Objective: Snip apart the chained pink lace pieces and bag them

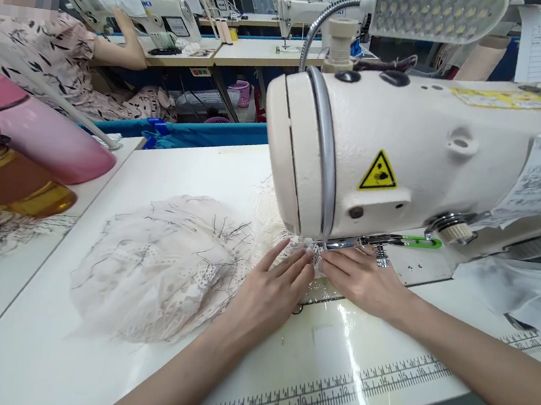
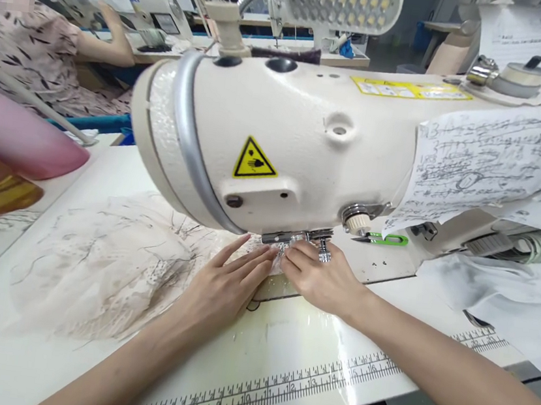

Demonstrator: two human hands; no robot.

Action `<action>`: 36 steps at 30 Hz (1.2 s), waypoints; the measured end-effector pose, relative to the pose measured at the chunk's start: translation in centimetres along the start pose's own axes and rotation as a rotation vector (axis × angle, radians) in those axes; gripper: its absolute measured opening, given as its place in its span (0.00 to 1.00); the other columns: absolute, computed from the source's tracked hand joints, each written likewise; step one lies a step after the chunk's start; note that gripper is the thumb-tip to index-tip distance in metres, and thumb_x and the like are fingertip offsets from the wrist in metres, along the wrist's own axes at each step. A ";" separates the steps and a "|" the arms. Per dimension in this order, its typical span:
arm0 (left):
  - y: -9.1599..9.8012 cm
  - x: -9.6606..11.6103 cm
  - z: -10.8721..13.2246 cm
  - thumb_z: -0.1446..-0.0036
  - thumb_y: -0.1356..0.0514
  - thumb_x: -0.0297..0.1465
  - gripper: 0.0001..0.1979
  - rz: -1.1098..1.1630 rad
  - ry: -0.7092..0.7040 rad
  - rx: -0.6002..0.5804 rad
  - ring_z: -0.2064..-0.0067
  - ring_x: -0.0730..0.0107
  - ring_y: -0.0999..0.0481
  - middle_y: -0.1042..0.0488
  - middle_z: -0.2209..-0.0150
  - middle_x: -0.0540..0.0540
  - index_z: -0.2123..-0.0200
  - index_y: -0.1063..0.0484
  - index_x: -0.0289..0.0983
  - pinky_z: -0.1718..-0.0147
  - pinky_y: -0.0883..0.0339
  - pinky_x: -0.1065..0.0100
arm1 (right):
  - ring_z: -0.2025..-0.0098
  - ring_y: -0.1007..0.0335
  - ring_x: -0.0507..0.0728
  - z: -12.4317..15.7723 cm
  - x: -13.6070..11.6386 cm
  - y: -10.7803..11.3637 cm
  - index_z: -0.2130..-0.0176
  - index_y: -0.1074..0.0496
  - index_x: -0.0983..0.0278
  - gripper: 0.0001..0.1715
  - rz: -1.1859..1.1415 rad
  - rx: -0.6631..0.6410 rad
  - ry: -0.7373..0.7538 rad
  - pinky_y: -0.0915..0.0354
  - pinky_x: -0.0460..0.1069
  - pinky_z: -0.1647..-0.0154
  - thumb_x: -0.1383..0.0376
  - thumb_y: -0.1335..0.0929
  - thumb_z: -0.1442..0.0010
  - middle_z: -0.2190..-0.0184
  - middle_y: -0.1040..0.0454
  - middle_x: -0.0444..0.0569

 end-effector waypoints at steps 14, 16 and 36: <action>1.6 0.3 0.3 0.50 0.43 0.25 0.04 0.154 0.119 0.077 0.67 0.69 0.29 0.26 0.69 0.51 0.69 0.34 0.37 0.53 0.38 0.56 | 0.56 0.32 0.55 -0.1 -0.2 -0.1 0.62 0.28 0.64 0.07 -0.445 0.045 -0.106 0.38 0.51 0.57 0.69 0.36 0.35 0.63 0.25 0.44; 1.9 0.2 0.3 0.46 0.43 0.26 0.02 0.081 0.054 0.109 0.69 0.70 0.31 0.28 0.72 0.52 0.69 0.32 0.37 0.56 0.38 0.58 | 0.56 0.32 0.55 0.1 -0.1 0.1 0.63 0.28 0.65 0.07 -0.472 0.084 -0.087 0.37 0.51 0.56 0.68 0.36 0.35 0.64 0.26 0.44; 3.3 1.1 0.1 0.48 0.38 0.24 0.03 -0.034 -0.121 0.250 0.69 0.71 0.30 0.27 0.74 0.53 0.68 0.28 0.36 0.57 0.35 0.59 | 0.59 0.32 0.53 -0.3 -0.2 1.1 0.65 0.29 0.65 0.06 -0.581 0.154 0.045 0.35 0.55 0.47 0.70 0.34 0.35 0.65 0.25 0.45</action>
Point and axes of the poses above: each hand's wrist, its own z-axis away from the middle knuckle, its own y-axis out of the back of the hand, x = y × z, the point moved 2 cm from there along -z, towards the middle knuckle
